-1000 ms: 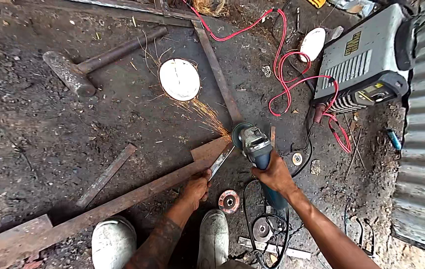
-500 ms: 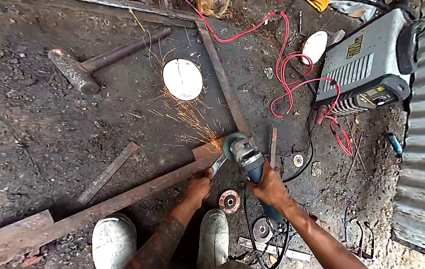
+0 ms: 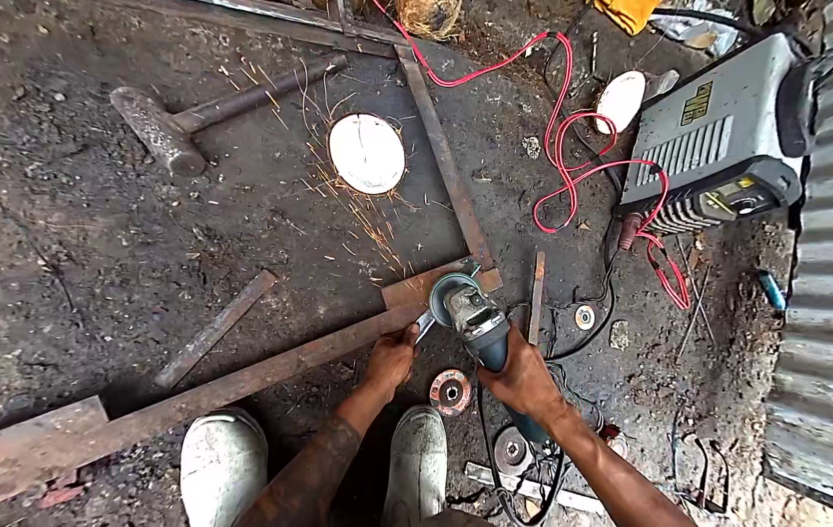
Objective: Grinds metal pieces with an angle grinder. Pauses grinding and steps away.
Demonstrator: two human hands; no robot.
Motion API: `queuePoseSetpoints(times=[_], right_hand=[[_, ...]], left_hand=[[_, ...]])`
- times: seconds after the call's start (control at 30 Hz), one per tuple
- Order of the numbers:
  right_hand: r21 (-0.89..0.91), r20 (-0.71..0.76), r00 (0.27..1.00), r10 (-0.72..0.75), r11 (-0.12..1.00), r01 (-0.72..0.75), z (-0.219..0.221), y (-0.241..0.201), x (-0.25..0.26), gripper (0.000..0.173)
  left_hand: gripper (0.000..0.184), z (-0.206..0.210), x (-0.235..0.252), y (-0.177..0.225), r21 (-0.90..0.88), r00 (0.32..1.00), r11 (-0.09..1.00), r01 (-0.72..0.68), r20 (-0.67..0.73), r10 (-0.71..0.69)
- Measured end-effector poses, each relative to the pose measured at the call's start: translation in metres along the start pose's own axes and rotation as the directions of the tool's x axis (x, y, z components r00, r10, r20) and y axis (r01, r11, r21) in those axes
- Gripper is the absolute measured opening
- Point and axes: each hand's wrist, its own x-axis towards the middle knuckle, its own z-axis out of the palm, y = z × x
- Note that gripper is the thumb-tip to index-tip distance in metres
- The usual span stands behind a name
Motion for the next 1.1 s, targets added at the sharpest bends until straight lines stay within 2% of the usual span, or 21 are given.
queuePoseSetpoints(times=[0.23,0.43,0.57,0.77,0.97,1.1], right_hand=[[0.194,-0.141,0.99,0.018,0.981,0.01,-0.013,0.011,0.013,0.09],[0.154,-0.128,0.991,0.029,0.988,-0.009,-0.015,0.009,0.028,0.081],[0.099,-0.121,0.992,0.036,0.995,-0.024,-0.016,0.001,0.025,0.084],[-0.039,-0.022,1.0,-0.015,0.999,0.014,-0.005,-0.014,0.004,0.088],[0.004,-0.062,0.997,0.052,0.999,-0.052,-0.013,-0.015,0.016,0.089],[-0.049,-0.039,0.999,0.006,0.999,-0.008,-0.003,-0.016,0.001,0.087]], left_hand=[[0.037,-0.023,-0.009,-0.008,-0.033,0.977,0.992,-0.119,0.174,0.123],[0.033,-0.018,-0.005,-0.014,0.01,0.985,0.987,-0.158,0.069,0.157],[0.03,-0.015,-0.005,-0.008,-0.067,0.998,0.996,-0.057,0.017,0.059],[0.027,-0.01,-0.004,-0.005,-0.144,1.0,0.99,0.003,0.001,-0.003],[0.028,-0.01,-0.004,-0.007,-0.154,1.0,0.988,0.003,-0.002,-0.004],[0.029,-0.01,-0.003,-0.007,-0.153,1.0,0.988,-0.002,-0.006,0.001]])
